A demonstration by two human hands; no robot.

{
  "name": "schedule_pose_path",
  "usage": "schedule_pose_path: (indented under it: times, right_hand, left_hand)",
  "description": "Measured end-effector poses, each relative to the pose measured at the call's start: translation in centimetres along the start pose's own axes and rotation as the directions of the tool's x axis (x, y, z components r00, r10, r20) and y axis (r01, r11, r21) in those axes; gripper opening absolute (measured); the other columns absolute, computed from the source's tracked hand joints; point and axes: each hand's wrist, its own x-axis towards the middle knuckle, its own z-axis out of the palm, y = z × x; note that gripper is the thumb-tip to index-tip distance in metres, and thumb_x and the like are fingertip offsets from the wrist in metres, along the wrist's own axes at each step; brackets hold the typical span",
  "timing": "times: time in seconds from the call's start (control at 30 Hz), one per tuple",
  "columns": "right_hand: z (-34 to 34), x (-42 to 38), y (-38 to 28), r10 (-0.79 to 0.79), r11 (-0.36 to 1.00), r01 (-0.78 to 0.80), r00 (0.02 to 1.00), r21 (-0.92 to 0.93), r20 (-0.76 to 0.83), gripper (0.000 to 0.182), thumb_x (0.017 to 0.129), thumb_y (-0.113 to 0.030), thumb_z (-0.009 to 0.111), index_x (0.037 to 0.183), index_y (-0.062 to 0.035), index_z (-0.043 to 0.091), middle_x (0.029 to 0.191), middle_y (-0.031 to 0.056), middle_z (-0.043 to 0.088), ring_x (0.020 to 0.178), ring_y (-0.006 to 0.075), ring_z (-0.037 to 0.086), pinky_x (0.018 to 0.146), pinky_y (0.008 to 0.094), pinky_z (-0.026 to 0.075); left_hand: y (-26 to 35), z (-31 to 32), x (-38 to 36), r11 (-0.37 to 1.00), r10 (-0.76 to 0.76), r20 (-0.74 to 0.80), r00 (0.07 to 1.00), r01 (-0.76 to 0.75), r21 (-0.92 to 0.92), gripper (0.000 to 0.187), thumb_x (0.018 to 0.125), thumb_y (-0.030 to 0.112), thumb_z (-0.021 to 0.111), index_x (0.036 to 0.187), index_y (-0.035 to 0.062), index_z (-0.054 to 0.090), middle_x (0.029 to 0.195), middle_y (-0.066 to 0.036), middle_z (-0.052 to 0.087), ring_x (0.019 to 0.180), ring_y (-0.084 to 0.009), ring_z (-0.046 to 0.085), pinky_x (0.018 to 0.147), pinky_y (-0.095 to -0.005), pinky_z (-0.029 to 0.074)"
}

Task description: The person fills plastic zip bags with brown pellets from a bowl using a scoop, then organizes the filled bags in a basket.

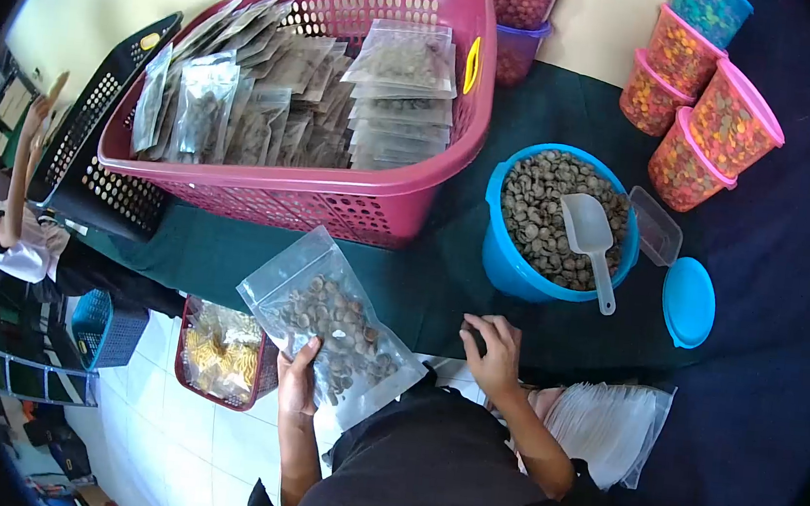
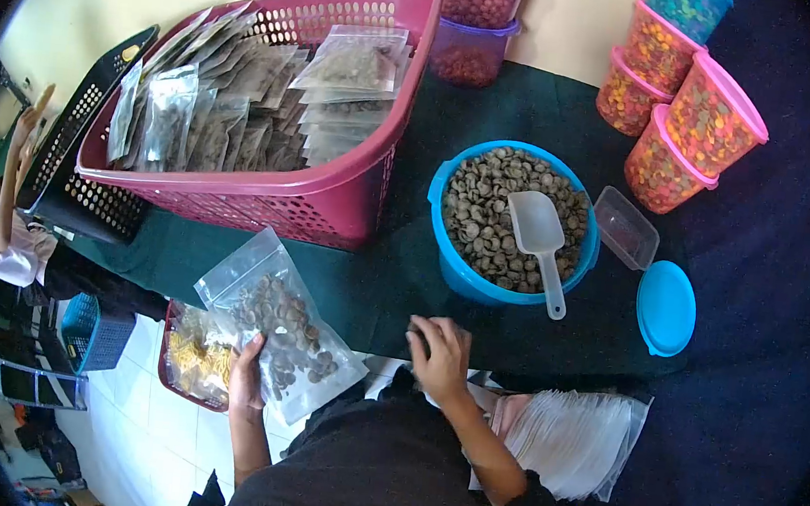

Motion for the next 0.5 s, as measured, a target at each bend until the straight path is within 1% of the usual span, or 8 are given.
schedule_pose_path:
  times: [0.13, 0.2, 0.27, 0.33, 0.37, 0.4, 0.47, 0.5]
  right_hand:
    - [-8.5, 4.9, -6.6, -0.181, 0.981, 0.146, 0.924, -0.127, -0.336, 0.026, 0.067, -0.016, 0.064, 0.092, -0.0110, 0.057, 0.086, 0.0026, 0.052, 0.078, 0.0177, 0.050, 0.076, 0.0346, 0.028]
    - [-10.1, 6.7, -6.4, -0.090, 0.957, -0.034, 0.909, -0.287, -0.407, 0.028, 0.066, -0.018, 0.065, 0.092, -0.0117, 0.056, 0.090, 0.0026, 0.051, 0.087, 0.0183, 0.047, 0.080, 0.0368, 0.024]
    - [-10.0, 7.6, -4.9, 0.044, 0.904, -0.183, 0.939, -0.386, -0.342, 0.032, 0.066, -0.018, 0.064, 0.096, -0.0123, 0.054, 0.095, 0.0040, 0.049, 0.094, 0.0192, 0.043, 0.084, 0.0382, 0.021]
    - [-9.2, 7.9, -4.8, 0.030, 0.909, -0.176, 0.932, -0.377, -0.362, 0.036, 0.065, -0.015, 0.064, 0.098, -0.0092, 0.051, 0.098, 0.0071, 0.046, 0.097, 0.0218, 0.041, 0.085, 0.0391, 0.022]
    - [-8.6, 7.6, -5.2, -0.024, 0.967, -0.079, 0.918, -0.241, -0.396, 0.037, 0.065, -0.012, 0.063, 0.099, -0.0068, 0.049, 0.099, 0.0089, 0.046, 0.097, 0.0236, 0.041, 0.085, 0.0393, 0.024]
    - [-7.9, 7.0, -5.7, -0.064, 0.995, 0.024, 0.900, -0.098, -0.430, 0.038, 0.065, -0.010, 0.062, 0.099, -0.0044, 0.048, 0.100, 0.0107, 0.045, 0.097, 0.0254, 0.041, 0.084, 0.0394, 0.026]
    - [-6.0, 5.6, -7.4, -0.093, 0.979, 0.123, 0.979, 0.161, -0.179, 0.042, 0.064, -0.007, 0.063, 0.101, -0.0006, 0.045, 0.098, 0.0144, 0.045, 0.088, 0.0273, 0.045, 0.077, 0.0344, 0.036]
    - [-4.7, 4.8, -8.1, -0.029, 0.936, 0.039, 0.999, 0.349, -0.033, 0.048, 0.063, -0.011, 0.067, 0.103, 0.0001, 0.043, 0.097, 0.0146, 0.046, 0.085, 0.0253, 0.047, 0.073, 0.0325, 0.039]
  left_hand:
    - [0.6, 1.1, -0.9, 0.995, -0.015, 0.044, 0.999, 0.010, 0.104, 0.042, 0.071, 0.001, 0.058, 0.109, -0.0031, 0.042, 0.101, -0.011, 0.053, 0.091, -0.0196, 0.052, 0.082, -0.0306, 0.038]
    - [0.5, 1.7, -1.2, 0.987, -0.004, 0.085, 0.996, -0.009, 0.159, 0.042, 0.070, 0.002, 0.060, 0.108, -0.0038, 0.043, 0.101, -0.011, 0.053, 0.091, -0.0190, 0.051, 0.083, -0.0302, 0.038]
    - [0.5, 2.5, -1.8, 0.980, 0.007, 0.120, 0.993, -0.030, 0.196, 0.042, 0.069, 0.003, 0.062, 0.107, -0.0041, 0.045, 0.098, -0.011, 0.054, 0.087, -0.0186, 0.053, 0.079, -0.0303, 0.041]
    - [0.8, 3.7, -2.5, 0.978, -0.011, 0.164, 0.986, -0.023, 0.207, 0.042, 0.069, 0.002, 0.062, 0.107, -0.0038, 0.045, 0.097, -0.010, 0.054, 0.086, -0.0181, 0.054, 0.077, -0.0296, 0.042]
    - [0.8, 3.6, -2.6, 0.972, -0.085, 0.128, 0.988, 0.054, 0.227, 0.041, 0.069, -0.001, 0.062, 0.107, -0.0031, 0.045, 0.097, -0.010, 0.055, 0.087, -0.0176, 0.054, 0.077, -0.0285, 0.042]
    - [0.6, 3.9, -2.7, 0.984, -0.040, 0.176, 0.984, 0.008, 0.178, 0.040, 0.069, -0.003, 0.061, 0.107, -0.0025, 0.046, 0.096, -0.010, 0.055, 0.087, -0.0173, 0.054, 0.076, -0.0275, 0.043]
    - [0.5, 3.8, -2.8, 0.982, -0.093, 0.184, 0.979, 0.059, 0.180, 0.039, 0.070, -0.002, 0.061, 0.106, -0.0021, 0.046, 0.095, -0.010, 0.056, 0.085, -0.0172, 0.055, 0.076, -0.0279, 0.043]
    - [0.8, 3.8, -3.0, 0.979, -0.126, 0.188, 0.974, 0.092, 0.183, 0.039, 0.070, -0.002, 0.061, 0.106, -0.0027, 0.046, 0.096, -0.010, 0.056, 0.085, -0.0171, 0.055, 0.075, -0.0282, 0.044]
